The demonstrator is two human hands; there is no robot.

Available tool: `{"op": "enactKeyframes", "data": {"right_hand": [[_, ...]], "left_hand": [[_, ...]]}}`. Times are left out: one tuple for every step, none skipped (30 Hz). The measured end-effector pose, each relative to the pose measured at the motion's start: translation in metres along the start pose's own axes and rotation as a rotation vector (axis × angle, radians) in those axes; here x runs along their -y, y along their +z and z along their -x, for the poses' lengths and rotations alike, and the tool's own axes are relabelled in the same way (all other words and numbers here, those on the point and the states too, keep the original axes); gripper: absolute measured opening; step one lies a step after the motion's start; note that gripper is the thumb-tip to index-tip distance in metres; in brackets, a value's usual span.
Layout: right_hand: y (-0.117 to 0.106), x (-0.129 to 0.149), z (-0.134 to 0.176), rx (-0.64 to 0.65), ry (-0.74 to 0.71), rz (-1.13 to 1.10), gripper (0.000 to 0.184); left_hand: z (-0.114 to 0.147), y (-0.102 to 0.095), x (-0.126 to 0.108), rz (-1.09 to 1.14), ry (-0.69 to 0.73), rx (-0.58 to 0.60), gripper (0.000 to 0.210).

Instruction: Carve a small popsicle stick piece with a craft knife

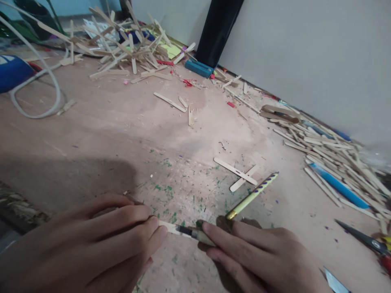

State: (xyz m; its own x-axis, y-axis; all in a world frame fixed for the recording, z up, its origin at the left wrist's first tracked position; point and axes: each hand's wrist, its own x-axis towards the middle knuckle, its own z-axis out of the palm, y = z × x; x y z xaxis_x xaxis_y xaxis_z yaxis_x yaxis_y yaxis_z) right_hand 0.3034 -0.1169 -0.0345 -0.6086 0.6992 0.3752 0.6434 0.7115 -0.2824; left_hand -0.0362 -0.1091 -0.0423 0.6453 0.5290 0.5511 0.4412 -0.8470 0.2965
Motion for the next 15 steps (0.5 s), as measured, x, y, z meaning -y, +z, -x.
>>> {"op": "enactKeyframes", "data": {"right_hand": [[-0.0001,0.0006,0.0003,0.011,0.004,0.017,0.039],[-0.0002,0.0015,0.0005,0.013,0.015,0.034,0.037],[-0.0001,0.0025,0.0005,0.013,0.030,0.046,0.033],[0.0001,0.0037,0.0003,0.005,0.045,0.054,0.029],[0.0005,0.0049,-0.0002,-0.007,0.059,0.060,0.027],[0.0009,0.0058,-0.0008,-0.015,0.068,0.063,0.029],[0.0014,0.0063,-0.0015,-0.014,0.070,0.060,0.031],[0.0016,0.0065,-0.0022,-0.006,0.071,0.047,0.033],[0.0017,0.0063,-0.0030,0.007,0.070,0.026,0.034],[0.0014,0.0058,-0.0037,0.022,0.069,0.003,0.035],[0.0008,0.0053,-0.0046,0.038,0.069,-0.019,0.035],[-0.0001,0.0047,-0.0055,0.051,0.069,-0.036,0.034],[-0.0015,0.0042,-0.0066,0.061,0.069,-0.047,0.034],[-0.0033,0.0039,-0.0078,0.064,0.068,-0.053,0.033],[-0.0054,0.0036,-0.0089,0.077,0.063,-0.065,0.032]], "left_hand": [[-0.0007,-0.0010,-0.0002,0.000,-0.020,0.030,0.052],[-0.0008,-0.0020,-0.0005,-0.005,-0.031,0.043,0.052],[-0.0002,-0.0027,-0.0008,-0.015,-0.038,0.070,0.051],[0.0008,-0.0031,-0.0010,-0.020,-0.029,0.081,0.052],[0.0022,-0.0032,-0.0011,-0.025,-0.010,0.075,0.053],[0.0036,-0.0031,-0.0012,-0.025,-0.002,0.076,0.054],[0.0050,-0.0030,-0.0013,-0.024,-0.005,0.077,0.055],[0.0062,-0.0030,-0.0016,-0.024,-0.008,0.080,0.055],[0.0071,-0.0032,-0.0021,-0.026,-0.006,0.074,0.055],[0.0077,-0.0036,-0.0027,-0.032,-0.016,0.079,0.055],[0.0080,-0.0040,-0.0034,-0.039,-0.024,0.088,0.055],[0.0080,-0.0044,-0.0041,-0.046,-0.017,0.093,0.052],[0.0077,-0.0045,-0.0048,-0.054,-0.008,0.095,0.048],[0.0071,-0.0043,-0.0055,-0.069,-0.011,0.095,0.040],[0.0062,-0.0036,-0.0062,-0.085,-0.010,0.090,0.030]]}}
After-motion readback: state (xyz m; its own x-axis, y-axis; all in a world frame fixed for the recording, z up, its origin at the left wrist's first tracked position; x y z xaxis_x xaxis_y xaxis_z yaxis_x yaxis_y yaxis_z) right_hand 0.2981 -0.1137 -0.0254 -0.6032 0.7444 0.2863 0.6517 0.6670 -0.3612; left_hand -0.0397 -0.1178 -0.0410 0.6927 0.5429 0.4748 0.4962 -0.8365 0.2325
